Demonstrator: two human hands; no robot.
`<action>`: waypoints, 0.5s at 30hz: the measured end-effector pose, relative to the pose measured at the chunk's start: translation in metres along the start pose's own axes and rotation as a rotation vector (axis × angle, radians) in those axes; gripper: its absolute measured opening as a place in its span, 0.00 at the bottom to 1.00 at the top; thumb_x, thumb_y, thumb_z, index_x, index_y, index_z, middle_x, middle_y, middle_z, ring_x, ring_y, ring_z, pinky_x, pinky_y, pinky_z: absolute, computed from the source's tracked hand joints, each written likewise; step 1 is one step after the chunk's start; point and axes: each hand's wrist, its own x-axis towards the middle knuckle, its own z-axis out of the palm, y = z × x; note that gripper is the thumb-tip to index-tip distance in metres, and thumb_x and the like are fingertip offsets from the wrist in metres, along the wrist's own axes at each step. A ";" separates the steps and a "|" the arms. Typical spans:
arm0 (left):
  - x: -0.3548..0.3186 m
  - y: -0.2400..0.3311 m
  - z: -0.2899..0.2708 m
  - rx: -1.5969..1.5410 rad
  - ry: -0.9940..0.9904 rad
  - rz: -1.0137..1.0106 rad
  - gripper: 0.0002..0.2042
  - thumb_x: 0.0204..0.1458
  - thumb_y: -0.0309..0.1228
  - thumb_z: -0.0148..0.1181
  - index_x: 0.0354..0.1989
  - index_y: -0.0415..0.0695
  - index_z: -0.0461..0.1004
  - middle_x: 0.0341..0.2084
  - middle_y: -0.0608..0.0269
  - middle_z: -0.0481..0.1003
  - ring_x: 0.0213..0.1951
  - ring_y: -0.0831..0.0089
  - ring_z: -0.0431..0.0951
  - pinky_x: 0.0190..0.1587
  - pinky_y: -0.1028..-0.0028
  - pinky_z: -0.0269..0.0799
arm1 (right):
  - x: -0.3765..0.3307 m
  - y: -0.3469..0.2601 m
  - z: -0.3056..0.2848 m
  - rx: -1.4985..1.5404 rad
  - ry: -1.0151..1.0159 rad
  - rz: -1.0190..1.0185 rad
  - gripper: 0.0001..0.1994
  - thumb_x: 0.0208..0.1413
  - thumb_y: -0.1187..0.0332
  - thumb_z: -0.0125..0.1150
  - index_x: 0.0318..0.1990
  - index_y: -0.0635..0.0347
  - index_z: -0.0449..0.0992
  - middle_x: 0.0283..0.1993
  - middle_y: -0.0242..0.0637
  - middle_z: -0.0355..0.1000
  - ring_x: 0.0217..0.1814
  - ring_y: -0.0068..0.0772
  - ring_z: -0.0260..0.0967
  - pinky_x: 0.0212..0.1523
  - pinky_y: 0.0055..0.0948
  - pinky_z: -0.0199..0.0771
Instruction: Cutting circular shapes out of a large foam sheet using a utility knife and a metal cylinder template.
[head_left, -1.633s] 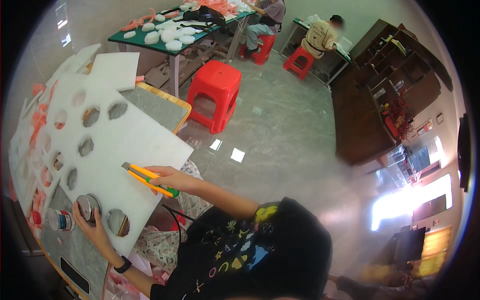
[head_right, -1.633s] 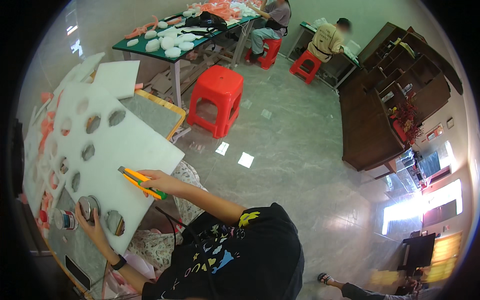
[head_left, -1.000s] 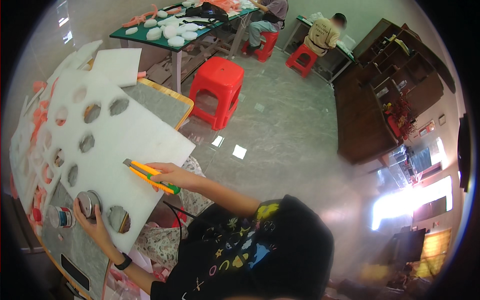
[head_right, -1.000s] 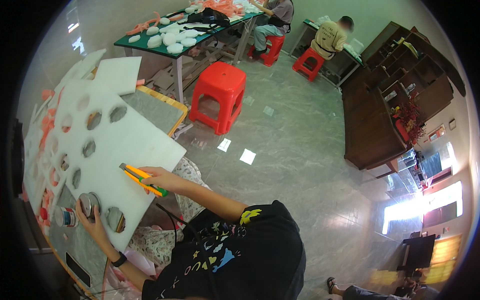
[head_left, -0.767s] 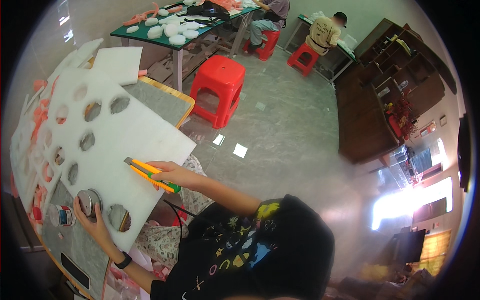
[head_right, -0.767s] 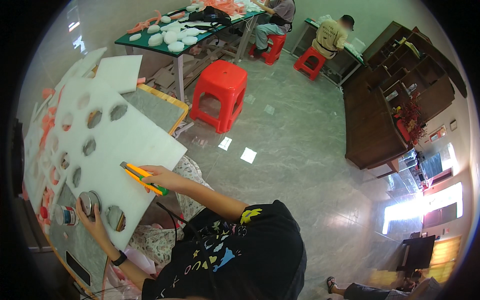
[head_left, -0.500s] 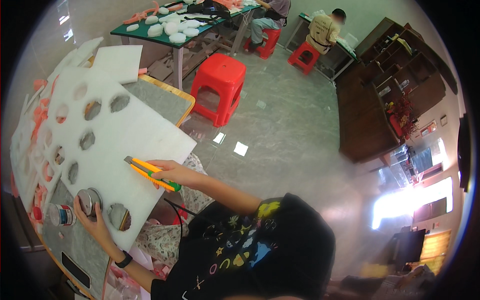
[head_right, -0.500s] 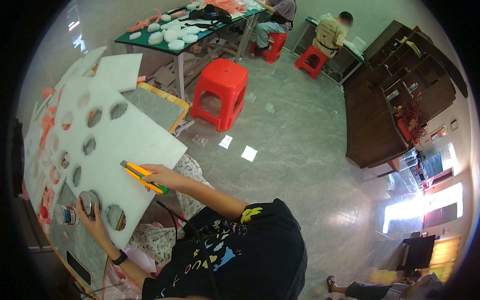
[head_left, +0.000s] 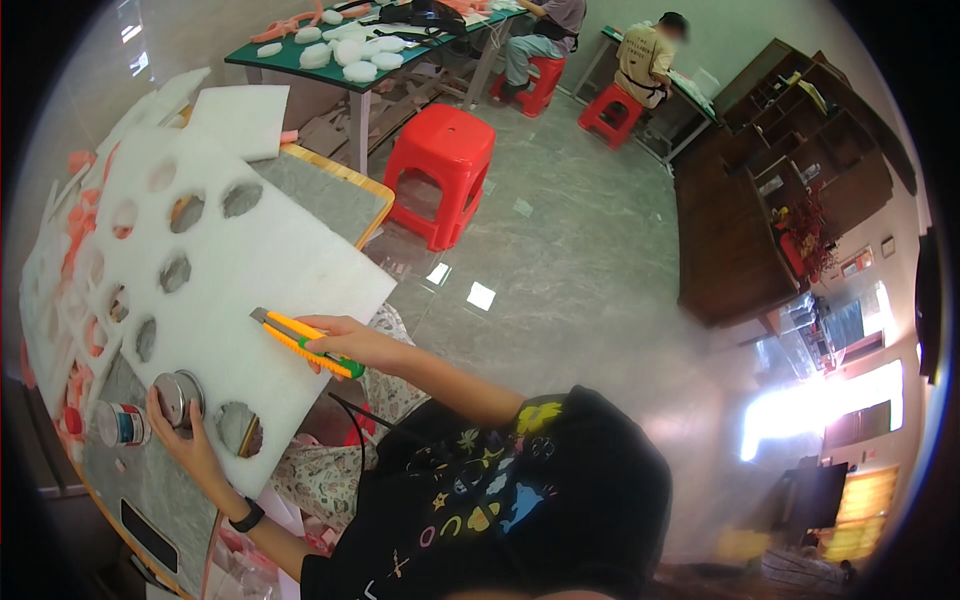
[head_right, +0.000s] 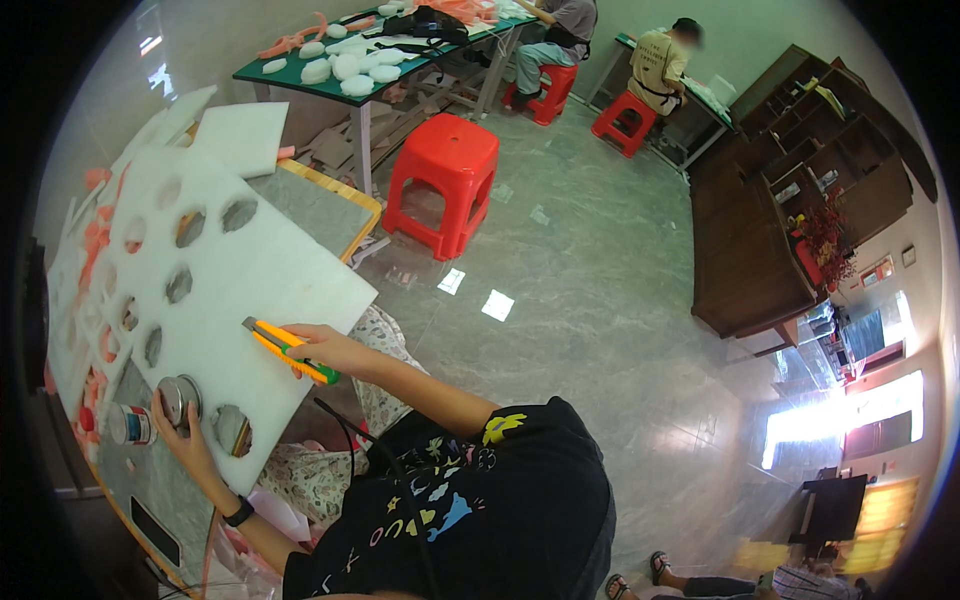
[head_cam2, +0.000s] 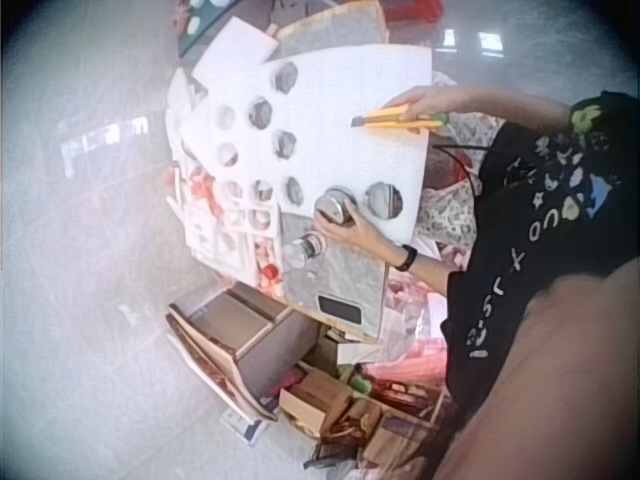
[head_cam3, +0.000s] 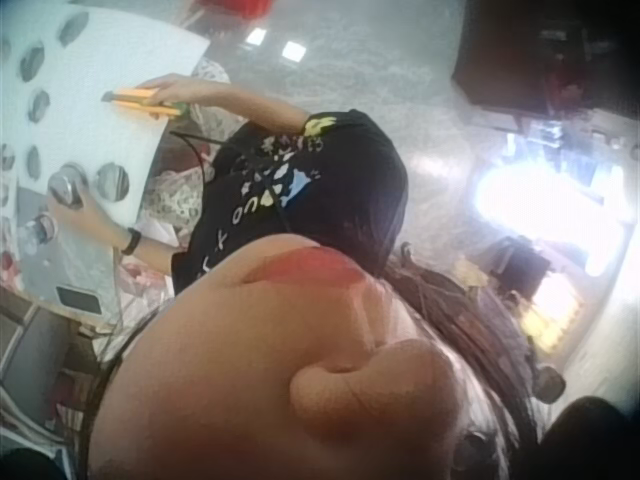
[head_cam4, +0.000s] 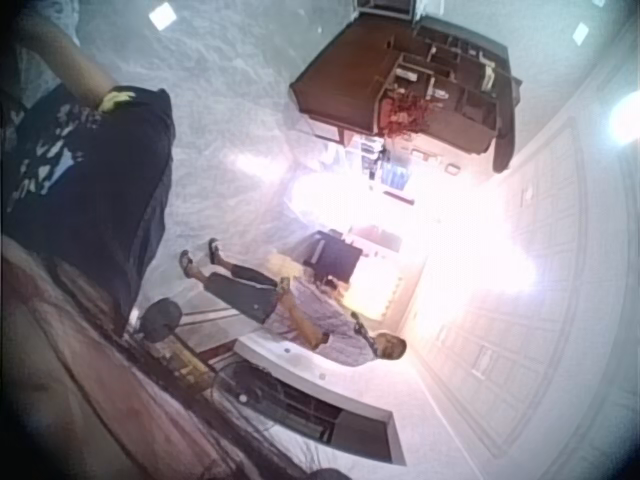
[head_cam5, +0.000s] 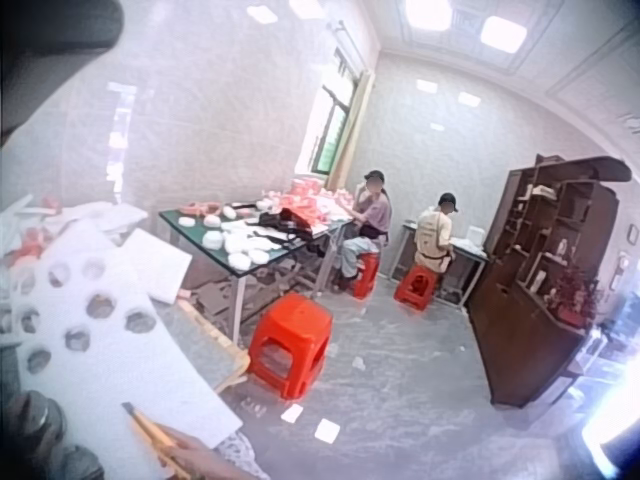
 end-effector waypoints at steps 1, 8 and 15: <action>0.000 0.000 0.000 0.001 0.000 0.000 0.26 0.48 0.27 0.57 0.57 0.42 0.59 0.55 0.56 0.60 0.58 0.60 0.58 0.59 0.62 0.52 | 0.000 0.001 -0.001 -0.011 -0.009 0.000 0.25 0.55 0.66 0.49 0.62 0.56 0.56 0.27 0.33 0.68 0.27 0.18 0.66 0.21 0.18 0.66; -0.001 -0.002 -0.002 0.006 0.004 -0.004 0.26 0.48 0.27 0.58 0.57 0.42 0.59 0.55 0.56 0.60 0.58 0.60 0.58 0.60 0.63 0.51 | 0.001 -0.001 -0.002 -0.012 -0.013 0.037 0.25 0.56 0.65 0.48 0.62 0.56 0.55 0.27 0.34 0.68 0.26 0.18 0.65 0.20 0.17 0.67; 0.001 0.006 -0.003 0.001 0.003 -0.011 0.25 0.49 0.26 0.56 0.57 0.42 0.59 0.55 0.55 0.60 0.57 0.62 0.59 0.58 0.67 0.54 | -0.001 -0.002 -0.002 0.033 -0.030 0.015 0.26 0.55 0.62 0.47 0.62 0.56 0.55 0.27 0.35 0.68 0.25 0.19 0.65 0.21 0.18 0.67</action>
